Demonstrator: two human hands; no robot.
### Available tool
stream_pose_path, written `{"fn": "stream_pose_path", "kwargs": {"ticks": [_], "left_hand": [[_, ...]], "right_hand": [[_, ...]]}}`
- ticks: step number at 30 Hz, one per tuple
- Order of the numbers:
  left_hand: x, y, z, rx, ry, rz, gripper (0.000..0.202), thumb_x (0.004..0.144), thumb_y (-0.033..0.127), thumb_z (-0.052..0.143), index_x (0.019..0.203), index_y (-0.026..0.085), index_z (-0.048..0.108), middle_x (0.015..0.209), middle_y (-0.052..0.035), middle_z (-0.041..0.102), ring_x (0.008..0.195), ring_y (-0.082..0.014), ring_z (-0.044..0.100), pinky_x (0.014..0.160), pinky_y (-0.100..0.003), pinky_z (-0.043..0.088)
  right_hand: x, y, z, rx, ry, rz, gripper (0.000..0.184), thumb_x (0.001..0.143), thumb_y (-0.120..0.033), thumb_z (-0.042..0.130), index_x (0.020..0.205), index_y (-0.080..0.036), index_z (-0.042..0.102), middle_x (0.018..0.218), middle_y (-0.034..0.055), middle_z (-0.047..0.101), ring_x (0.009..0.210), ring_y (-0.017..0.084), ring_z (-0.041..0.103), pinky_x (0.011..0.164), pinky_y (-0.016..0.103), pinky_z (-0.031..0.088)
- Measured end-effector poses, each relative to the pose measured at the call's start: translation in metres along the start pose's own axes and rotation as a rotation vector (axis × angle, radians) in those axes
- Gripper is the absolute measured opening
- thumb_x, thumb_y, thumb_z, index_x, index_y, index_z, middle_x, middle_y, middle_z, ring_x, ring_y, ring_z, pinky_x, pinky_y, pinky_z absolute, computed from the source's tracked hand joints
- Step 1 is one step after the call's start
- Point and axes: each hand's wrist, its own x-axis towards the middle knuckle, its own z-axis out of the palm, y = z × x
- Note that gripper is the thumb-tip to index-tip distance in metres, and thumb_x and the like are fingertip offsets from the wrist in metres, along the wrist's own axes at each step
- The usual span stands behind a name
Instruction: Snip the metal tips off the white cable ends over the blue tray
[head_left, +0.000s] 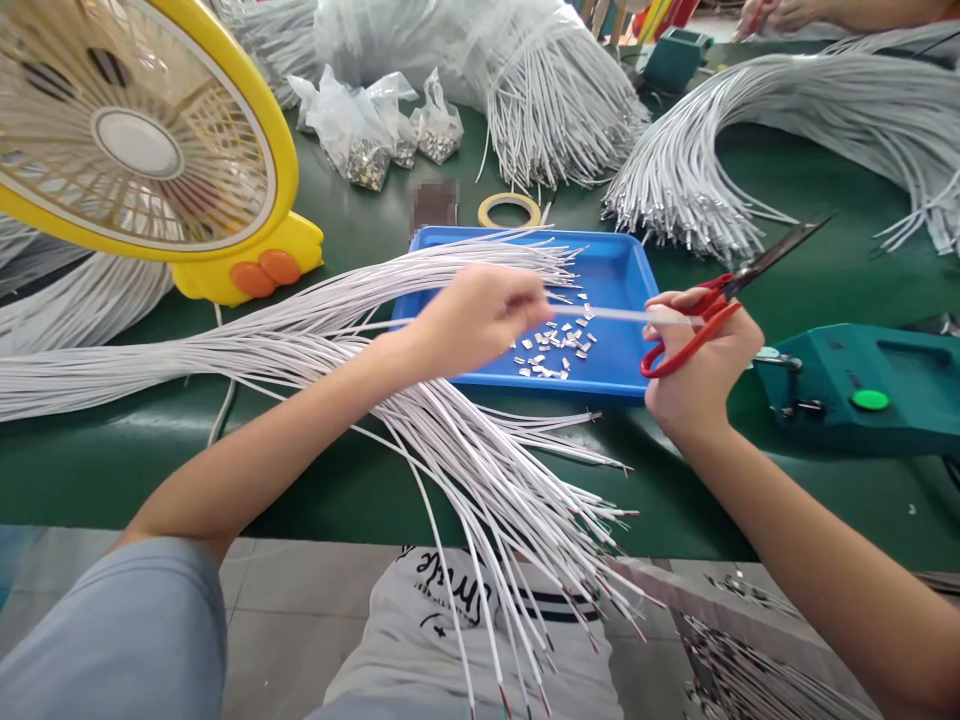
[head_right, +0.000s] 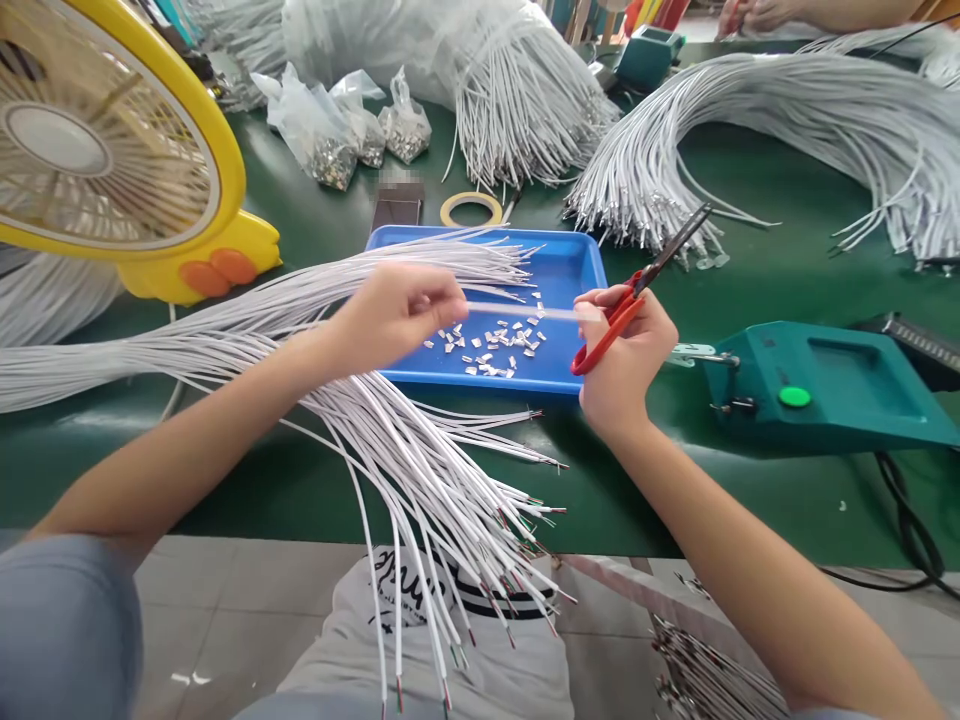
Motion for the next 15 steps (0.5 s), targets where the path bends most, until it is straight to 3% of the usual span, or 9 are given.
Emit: {"fn": "stream_pose_path", "kwargs": {"ticks": [2, 4, 5, 7, 8, 10, 13, 15], "left_hand": [[-0.012, 0.029, 0.006, -0.172, -0.198, 0.15, 0.021, 0.085, 0.02, 0.05, 0.069, 0.012, 0.06, 0.059, 0.001, 0.053, 0.053, -0.0061, 0.04, 0.054, -0.021, 0.034], [-0.024, 0.05, 0.014, -0.365, -0.437, 0.213, 0.021, 0.087, 0.022, 0.049, 0.075, 0.011, 0.062, 0.064, 0.0001, 0.058, 0.055, -0.0051, 0.044, 0.055, -0.019, 0.037], [-0.029, 0.056, 0.019, -0.459, -0.55, 0.258, 0.021, 0.087, 0.024, 0.05, 0.078, 0.011, 0.063, 0.064, -0.0003, 0.059, 0.056, -0.0052, 0.045, 0.055, -0.018, 0.039], [-0.034, 0.059, 0.028, -0.596, -0.653, 0.288, 0.022, 0.087, 0.025, 0.051, 0.078, 0.01, 0.063, 0.063, -0.0002, 0.058, 0.056, -0.0049, 0.045, 0.055, -0.017, 0.039], [-0.033, 0.056, 0.033, -0.657, -0.67, 0.255, 0.022, 0.087, 0.026, 0.052, 0.078, 0.01, 0.062, 0.063, -0.0001, 0.057, 0.055, -0.0046, 0.044, 0.054, -0.017, 0.039], [-0.029, 0.043, 0.043, -0.803, -0.624, 0.063, 0.021, 0.087, 0.028, 0.052, 0.079, 0.01, 0.06, 0.063, 0.0002, 0.056, 0.048, -0.0032, 0.044, 0.047, -0.016, 0.038], [-0.02, 0.02, 0.056, -0.983, -0.393, -0.286, 0.022, 0.09, 0.03, 0.046, 0.084, 0.011, 0.055, 0.061, 0.0011, 0.058, 0.032, -0.001, 0.038, 0.033, -0.016, 0.03], [-0.015, 0.01, 0.063, -0.978, -0.275, -0.332, 0.022, 0.09, 0.027, 0.046, 0.083, 0.01, 0.056, 0.062, -0.0002, 0.061, 0.033, -0.002, 0.044, 0.035, -0.015, 0.033]], "right_hand": [[0.001, 0.003, -0.001, 0.009, -0.004, 0.084, 0.013, 0.067, -0.014, 0.067, 0.067, -0.019, 0.055, 0.067, -0.001, 0.059, 0.049, 0.01, 0.046, 0.049, 0.027, 0.036], [0.001, 0.003, -0.001, 0.016, -0.041, 0.166, 0.013, 0.067, -0.016, 0.068, 0.067, -0.019, 0.056, 0.066, -0.001, 0.059, 0.048, 0.01, 0.044, 0.049, 0.027, 0.036], [0.0, 0.003, -0.001, 0.021, -0.063, 0.19, 0.012, 0.068, -0.016, 0.068, 0.067, -0.019, 0.057, 0.067, -0.0006, 0.059, 0.048, 0.01, 0.044, 0.05, 0.028, 0.036], [-0.003, -0.001, -0.001, 0.033, -0.105, 0.205, 0.01, 0.069, -0.015, 0.068, 0.068, -0.019, 0.059, 0.069, 0.0003, 0.059, 0.051, 0.01, 0.046, 0.052, 0.028, 0.038], [-0.004, -0.004, 0.0, 0.038, -0.124, 0.191, 0.009, 0.07, -0.014, 0.067, 0.069, -0.019, 0.059, 0.071, 0.0006, 0.06, 0.053, 0.011, 0.047, 0.054, 0.028, 0.039], [-0.009, -0.01, 0.001, 0.052, -0.184, 0.164, 0.011, 0.07, -0.013, 0.067, 0.069, -0.019, 0.059, 0.072, 0.0006, 0.061, 0.056, 0.011, 0.049, 0.057, 0.028, 0.04], [-0.015, -0.017, 0.003, 0.086, -0.347, 0.239, 0.013, 0.07, -0.013, 0.069, 0.072, -0.019, 0.058, 0.079, 0.0008, 0.065, 0.059, 0.011, 0.052, 0.059, 0.027, 0.043], [-0.019, -0.02, 0.004, 0.11, -0.422, 0.327, 0.014, 0.069, -0.014, 0.07, 0.073, -0.019, 0.057, 0.081, 0.0005, 0.066, 0.059, 0.01, 0.054, 0.06, 0.026, 0.045]]}}
